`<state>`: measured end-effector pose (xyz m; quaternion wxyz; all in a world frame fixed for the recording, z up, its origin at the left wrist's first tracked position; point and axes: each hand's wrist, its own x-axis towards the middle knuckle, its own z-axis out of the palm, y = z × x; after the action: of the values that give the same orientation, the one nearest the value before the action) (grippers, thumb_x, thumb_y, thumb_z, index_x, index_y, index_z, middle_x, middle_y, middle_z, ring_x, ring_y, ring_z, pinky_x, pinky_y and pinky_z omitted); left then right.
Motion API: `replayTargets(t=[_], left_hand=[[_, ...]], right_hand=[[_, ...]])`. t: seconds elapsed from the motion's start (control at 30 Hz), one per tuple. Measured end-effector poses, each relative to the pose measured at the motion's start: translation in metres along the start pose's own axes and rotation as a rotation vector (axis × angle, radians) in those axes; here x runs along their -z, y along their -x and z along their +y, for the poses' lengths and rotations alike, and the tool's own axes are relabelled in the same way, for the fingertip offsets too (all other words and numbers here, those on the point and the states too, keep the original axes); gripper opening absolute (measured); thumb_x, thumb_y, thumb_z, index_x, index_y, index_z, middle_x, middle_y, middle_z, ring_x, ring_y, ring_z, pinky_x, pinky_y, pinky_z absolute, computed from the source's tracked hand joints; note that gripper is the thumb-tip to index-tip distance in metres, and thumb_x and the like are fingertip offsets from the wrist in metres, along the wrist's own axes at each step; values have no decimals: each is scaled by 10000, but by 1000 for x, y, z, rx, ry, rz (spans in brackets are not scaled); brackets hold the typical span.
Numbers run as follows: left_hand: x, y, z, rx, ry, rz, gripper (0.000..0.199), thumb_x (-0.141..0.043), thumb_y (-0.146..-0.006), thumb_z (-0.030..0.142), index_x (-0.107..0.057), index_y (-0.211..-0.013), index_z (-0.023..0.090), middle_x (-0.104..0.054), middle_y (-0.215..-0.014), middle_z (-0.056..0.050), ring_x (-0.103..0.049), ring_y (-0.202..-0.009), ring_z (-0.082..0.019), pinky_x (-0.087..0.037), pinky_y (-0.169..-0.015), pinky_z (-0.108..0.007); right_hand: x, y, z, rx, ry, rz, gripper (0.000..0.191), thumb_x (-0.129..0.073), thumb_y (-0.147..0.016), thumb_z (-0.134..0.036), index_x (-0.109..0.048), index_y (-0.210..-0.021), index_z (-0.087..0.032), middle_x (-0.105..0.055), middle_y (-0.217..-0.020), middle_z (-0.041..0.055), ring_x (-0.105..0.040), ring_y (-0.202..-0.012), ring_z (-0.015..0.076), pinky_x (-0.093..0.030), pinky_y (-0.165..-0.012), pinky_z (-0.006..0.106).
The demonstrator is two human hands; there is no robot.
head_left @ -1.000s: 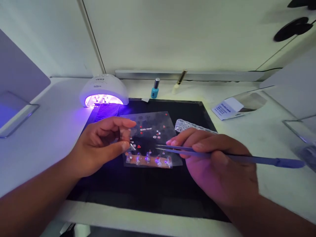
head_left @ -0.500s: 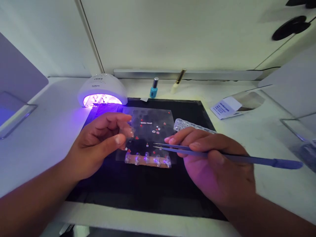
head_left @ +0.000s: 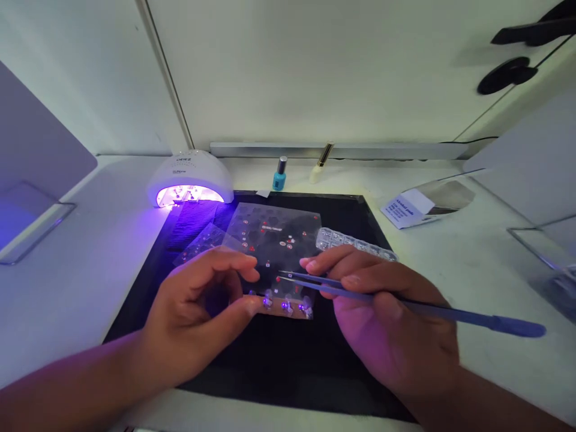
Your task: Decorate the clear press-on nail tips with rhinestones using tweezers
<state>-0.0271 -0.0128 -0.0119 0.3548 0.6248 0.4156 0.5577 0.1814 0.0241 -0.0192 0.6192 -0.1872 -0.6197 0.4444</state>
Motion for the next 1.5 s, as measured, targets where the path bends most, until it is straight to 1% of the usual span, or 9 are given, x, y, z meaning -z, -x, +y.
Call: replayTargets(t=[0.1,0.27,0.47,0.6,0.8,1.0,1.17,1.37,1.5], left_hand=[[-5,1,-2,0,29,3,316,-750,-747,63,-709,-974,278,-702,-812,28,-596,-570,-84,-540,-543,-199],[-7,2,-6,-90,106,-42,337,-745,-755,46,-707,-1001,273,-686,-761,22,-590,-560,-93,-526,-515,-209],[-6,1,-8,-116,112,-15,328,-744,-754,22,-735,-977,262,-689,-722,22,-606,-624,-109,-535,-596,-232],[-4,1,-13,-88,169,7,353,-738,-752,5,-742,-994,263,-691,-757,25,-628,-698,-103,-533,-642,-203],[-1,0,-16,-178,116,-27,354,-683,-799,-19,-733,-1032,244,-690,-844,16,-623,-749,-81,-531,-717,-182],[-4,1,-13,-71,114,-15,385,-725,-760,-3,-729,-1050,249,-706,-863,12,-644,-675,-78,-560,-655,-175],[-4,0,-12,-25,107,9,353,-727,-744,-5,-747,-992,246,-712,-809,18,-663,-679,-84,-572,-657,-167],[-2,0,-13,-36,153,-39,355,-728,-738,7,-746,-1021,220,-707,-811,-11,-649,-671,-108,-577,-653,-211],[-2,0,-13,-49,158,-41,336,-738,-732,12,-749,-1000,212,-696,-784,-5,-639,-662,-104,-564,-643,-205]], right_hand=[[-2,2,-2,70,44,-32,178,-619,-906,-247,-790,-951,-230,-709,-730,48,-699,-846,229,-596,-810,410],[0,7,-6,131,109,-127,227,-586,-915,-220,-778,-1035,-221,-705,-777,67,-696,-865,244,-600,-848,452],[7,11,-7,120,122,-174,253,-564,-921,-223,-762,-1079,-232,-696,-796,77,-681,-893,264,-601,-860,498],[5,10,-5,129,79,-196,258,-555,-923,-193,-754,-1087,-197,-688,-802,76,-678,-903,254,-591,-874,471],[3,7,-1,156,70,-214,270,-548,-922,-199,-750,-1101,-182,-690,-814,81,-681,-915,258,-582,-849,452],[-1,9,2,123,21,-164,269,-546,-922,-183,-765,-1077,-179,-690,-830,80,-689,-909,254,-581,-833,435],[-6,13,8,62,-111,-15,230,-576,-917,-222,-780,-1018,-186,-697,-816,67,-691,-896,251,-588,-804,421],[-10,12,11,-17,-176,49,201,-597,-916,-264,-780,-965,-199,-701,-787,49,-687,-845,223,-584,-769,386],[-10,13,9,-34,-162,59,202,-600,-919,-300,-784,-952,-223,-702,-791,46,-685,-851,228,-591,-775,405]])
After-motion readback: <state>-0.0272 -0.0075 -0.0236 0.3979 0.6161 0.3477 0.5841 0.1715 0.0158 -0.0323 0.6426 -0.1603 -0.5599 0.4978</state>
